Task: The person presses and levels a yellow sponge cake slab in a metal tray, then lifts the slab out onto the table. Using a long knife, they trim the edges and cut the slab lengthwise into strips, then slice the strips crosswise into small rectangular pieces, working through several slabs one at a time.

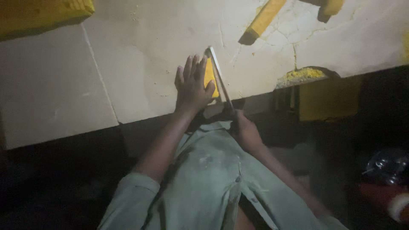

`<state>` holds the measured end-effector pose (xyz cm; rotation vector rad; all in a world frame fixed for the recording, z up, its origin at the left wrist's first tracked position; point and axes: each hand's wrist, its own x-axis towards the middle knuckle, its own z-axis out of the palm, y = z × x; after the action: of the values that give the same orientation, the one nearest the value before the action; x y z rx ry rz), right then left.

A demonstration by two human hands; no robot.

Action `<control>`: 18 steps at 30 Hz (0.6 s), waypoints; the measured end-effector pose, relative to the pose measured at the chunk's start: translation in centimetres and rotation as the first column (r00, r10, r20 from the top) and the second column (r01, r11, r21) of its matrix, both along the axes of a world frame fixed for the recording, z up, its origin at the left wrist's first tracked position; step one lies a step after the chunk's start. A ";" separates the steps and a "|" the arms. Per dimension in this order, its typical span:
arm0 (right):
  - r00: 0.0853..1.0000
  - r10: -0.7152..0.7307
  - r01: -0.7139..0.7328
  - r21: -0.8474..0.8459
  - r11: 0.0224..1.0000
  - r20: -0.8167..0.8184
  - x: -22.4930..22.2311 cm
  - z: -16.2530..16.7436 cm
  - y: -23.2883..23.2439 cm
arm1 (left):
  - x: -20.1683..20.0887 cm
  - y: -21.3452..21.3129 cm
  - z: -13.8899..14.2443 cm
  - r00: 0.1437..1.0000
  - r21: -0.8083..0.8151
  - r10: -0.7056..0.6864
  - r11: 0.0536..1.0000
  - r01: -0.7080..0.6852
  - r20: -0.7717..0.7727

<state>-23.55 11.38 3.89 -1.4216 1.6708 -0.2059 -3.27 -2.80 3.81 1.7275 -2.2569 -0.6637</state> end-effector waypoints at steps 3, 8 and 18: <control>0.999 0.013 -0.008 0.135 0.991 -0.037 2.7 0.6 -1.4 | 0.3 -0.1 -0.7 0.999 -0.006 -0.015 1.000 0.014 -0.043; 0.969 0.161 -0.169 -0.027 0.985 -0.187 4.2 2.8 -6.5 | 0.4 0.5 -0.9 0.997 -0.060 -0.006 0.998 0.001 -0.073; 0.947 0.187 -0.186 0.027 0.982 -0.262 7.6 7.6 -12.2 | 0.4 0.0 -3.8 0.999 -0.103 0.029 0.994 -0.025 0.046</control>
<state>-15.99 -0.82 11.44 -1.6529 1.7315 0.0967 -2.92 -2.82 0.06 1.7392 -2.2523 -0.4975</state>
